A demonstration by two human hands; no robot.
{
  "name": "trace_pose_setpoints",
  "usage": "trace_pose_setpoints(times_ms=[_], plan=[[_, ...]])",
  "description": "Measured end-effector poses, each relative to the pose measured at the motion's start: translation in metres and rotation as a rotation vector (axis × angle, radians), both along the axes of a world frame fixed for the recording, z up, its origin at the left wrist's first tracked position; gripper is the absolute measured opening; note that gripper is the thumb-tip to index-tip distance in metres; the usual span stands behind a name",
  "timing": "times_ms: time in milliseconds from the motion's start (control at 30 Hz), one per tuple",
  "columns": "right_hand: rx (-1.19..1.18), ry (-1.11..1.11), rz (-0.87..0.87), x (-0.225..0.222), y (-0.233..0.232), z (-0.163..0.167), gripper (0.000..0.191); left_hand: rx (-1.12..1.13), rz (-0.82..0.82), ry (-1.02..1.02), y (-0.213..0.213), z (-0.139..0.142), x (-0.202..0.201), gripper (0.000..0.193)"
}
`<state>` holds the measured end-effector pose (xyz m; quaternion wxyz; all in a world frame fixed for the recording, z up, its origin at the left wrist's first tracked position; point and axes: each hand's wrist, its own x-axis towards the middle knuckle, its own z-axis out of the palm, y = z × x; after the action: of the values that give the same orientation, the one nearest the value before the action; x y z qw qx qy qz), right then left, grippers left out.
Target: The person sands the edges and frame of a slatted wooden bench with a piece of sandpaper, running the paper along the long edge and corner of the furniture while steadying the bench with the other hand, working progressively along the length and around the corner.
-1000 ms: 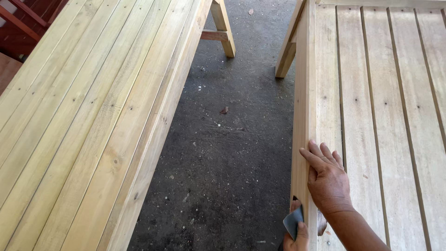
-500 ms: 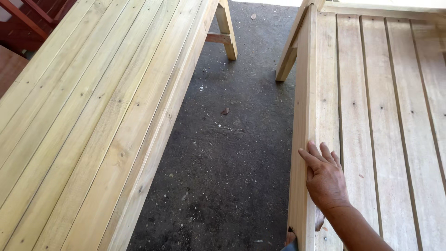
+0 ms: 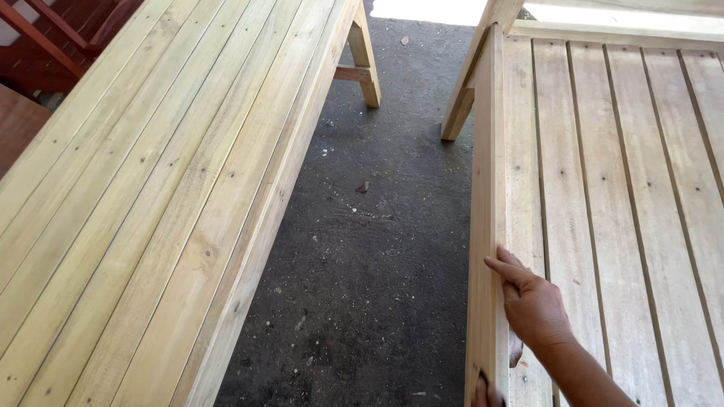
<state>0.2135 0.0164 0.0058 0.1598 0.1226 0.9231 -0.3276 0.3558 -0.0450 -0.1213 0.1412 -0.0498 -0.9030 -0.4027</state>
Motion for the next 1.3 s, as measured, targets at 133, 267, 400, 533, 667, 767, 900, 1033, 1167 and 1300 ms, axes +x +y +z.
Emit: trace_pose_setpoints(times_ms=[133, 267, 400, 533, 667, 767, 900, 1033, 1167, 1300], plan=[[-0.165, 0.079, -0.162, 0.009, 0.011, 0.023, 0.036, -0.067, -0.159, -0.261, -0.006, 0.038, -0.043, 0.064], [-0.108, 0.199, -0.296, 0.019, 0.023, 0.034, 0.040, -0.164, -0.186, -0.248, 0.002, 0.030, -0.043, 0.066], [0.018, 0.083, -0.321, 0.019, 0.032, 0.041, 0.040, -0.590, -0.079, 0.288, 0.012, -0.012, 0.015, 0.068], [0.053, 0.162, -0.272, 0.030, 0.043, 0.038, 0.040, -0.625, -0.032, 0.385, 0.007, -0.009, 0.015, 0.070], [0.075, 0.123, -0.258, 0.046, 0.055, 0.025, 0.039, -0.268, -0.246, -0.112, -0.002, 0.035, -0.028, 0.072], [0.089, -0.056, -0.304, 0.060, 0.058, 0.022, 0.040, -0.262, -0.238, -0.163, 0.000, 0.042, -0.024, 0.074], [0.027, -0.042, -0.284, 0.073, 0.056, 0.034, 0.039, -0.756, -0.363, 0.113, 0.010, 0.002, 0.038, 0.031], [0.006, -0.220, -0.339, 0.080, 0.057, 0.052, 0.039, -0.776, -0.154, 0.334, 0.013, -0.010, 0.067, 0.035], [0.014, 0.014, -0.206, 0.101, 0.056, 0.052, 0.039, -0.212, -0.360, -0.310, 0.006, 0.037, 0.041, 0.068], [0.038, -0.070, -0.257, 0.128, 0.062, 0.043, 0.039, -0.337, -0.257, -0.206, 0.004, 0.057, 0.041, 0.066]])
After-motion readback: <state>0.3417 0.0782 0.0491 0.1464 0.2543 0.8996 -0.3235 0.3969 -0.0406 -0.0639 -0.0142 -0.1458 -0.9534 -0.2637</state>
